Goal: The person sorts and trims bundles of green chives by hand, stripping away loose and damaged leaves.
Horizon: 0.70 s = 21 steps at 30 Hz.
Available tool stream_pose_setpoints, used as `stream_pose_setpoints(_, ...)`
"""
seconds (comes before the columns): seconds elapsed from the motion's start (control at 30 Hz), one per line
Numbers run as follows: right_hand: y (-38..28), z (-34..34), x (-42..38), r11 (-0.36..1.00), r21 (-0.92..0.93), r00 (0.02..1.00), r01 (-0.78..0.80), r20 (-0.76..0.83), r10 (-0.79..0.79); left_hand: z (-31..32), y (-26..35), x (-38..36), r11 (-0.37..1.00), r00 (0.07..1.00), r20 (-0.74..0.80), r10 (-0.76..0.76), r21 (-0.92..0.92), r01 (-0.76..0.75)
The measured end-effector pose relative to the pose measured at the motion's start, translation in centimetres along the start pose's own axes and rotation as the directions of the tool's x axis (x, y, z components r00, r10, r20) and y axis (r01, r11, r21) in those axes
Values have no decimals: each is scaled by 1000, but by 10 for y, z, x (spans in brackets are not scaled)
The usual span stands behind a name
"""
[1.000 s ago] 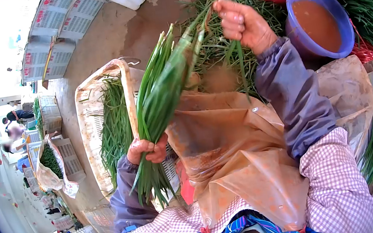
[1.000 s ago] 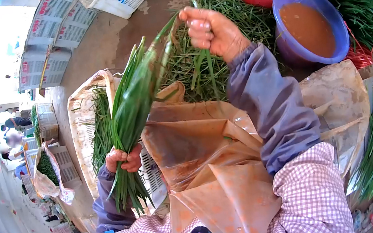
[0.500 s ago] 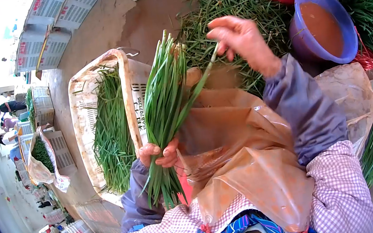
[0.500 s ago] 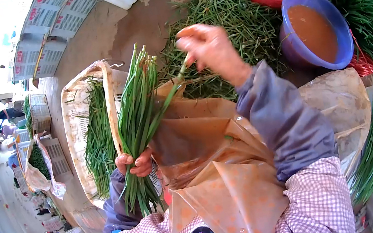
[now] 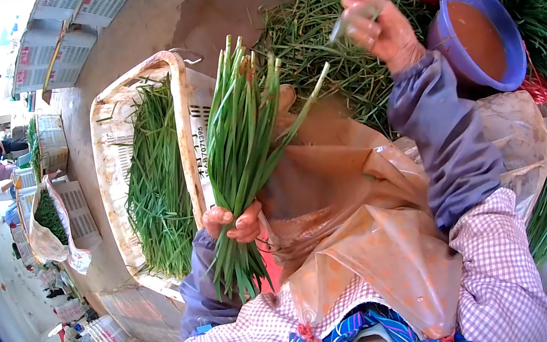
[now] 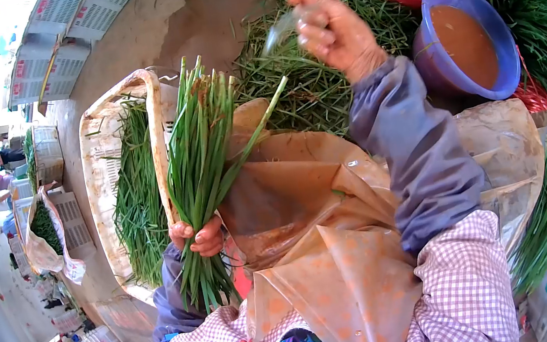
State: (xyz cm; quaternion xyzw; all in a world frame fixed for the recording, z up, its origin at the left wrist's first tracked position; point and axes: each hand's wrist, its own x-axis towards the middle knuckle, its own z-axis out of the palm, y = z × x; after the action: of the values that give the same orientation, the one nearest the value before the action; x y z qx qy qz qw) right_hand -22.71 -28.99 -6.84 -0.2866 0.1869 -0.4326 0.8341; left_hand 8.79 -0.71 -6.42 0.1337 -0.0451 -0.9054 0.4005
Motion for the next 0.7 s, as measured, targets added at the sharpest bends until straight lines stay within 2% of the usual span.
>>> stream_pose_setpoints(0.03,-6,-10,2,983,-134,991,128,-20,-132,2,-1,1,1000,1000,-11,3,8,-3)
stream_pose_setpoints(0.07,-6,-22,1,776,-629,991,-47,-129,-45,4,0,4,1000,1000,-19,3,19,-2)
stream_pose_setpoints(0.13,7,3,-11,383,-915,959,128,16,-282,13,1,9,999,999,-40,9,54,-7)
stream_pose_setpoints(0.17,18,20,-19,139,-973,927,186,127,-353,10,0,11,999,999,-32,5,42,-4)
stream_pose_setpoints(0.23,16,70,-37,382,-900,972,211,150,-183,6,-1,10,1000,999,-31,-5,24,5)
stream_pose_setpoints(0.3,34,91,-39,316,-918,967,242,253,-6,5,0,9,998,999,-45,-11,54,13)
stream_pose_setpoints(0.33,62,81,-35,114,-927,929,358,342,-143,6,0,10,997,998,-55,-15,68,19)
stream_pose_setpoints(0.37,63,86,-32,-29,-963,962,266,264,62,7,1,10,996,998,-64,-19,82,24)
stream_pose_setpoints(0.43,71,87,-32,52,-945,943,323,326,60,7,0,9,998,998,-56,-12,68,16)
stream_pose_setpoints(0.47,79,84,-30,269,-893,927,360,375,4,5,-1,7,998,999,-47,-9,54,12)
stream_pose_setpoints(0.53,90,73,-23,639,-653,896,406,422,-137,1,-3,4,999,999,-37,3,34,-2)
stream_pose_setpoints(0.6,67,71,-26,754,-647,968,111,243,66,-1,-5,4,1000,999,-28,16,20,-15)
stream_pose_setpoints(0.63,50,73,-29,783,-621,972,-41,155,174,-3,-6,5,1000,1000,-15,10,13,-10)
stream_pose_setpoints(0.67,24,88,-39,815,-565,984,-126,31,174,-5,-6,4,1000,1000,-4,4,6,-4)
stream_pose_setpoints(0.7,6,82,-42,902,-426,993,-78,48,108,-6,-5,5,1000,1000,6,0,0,0)
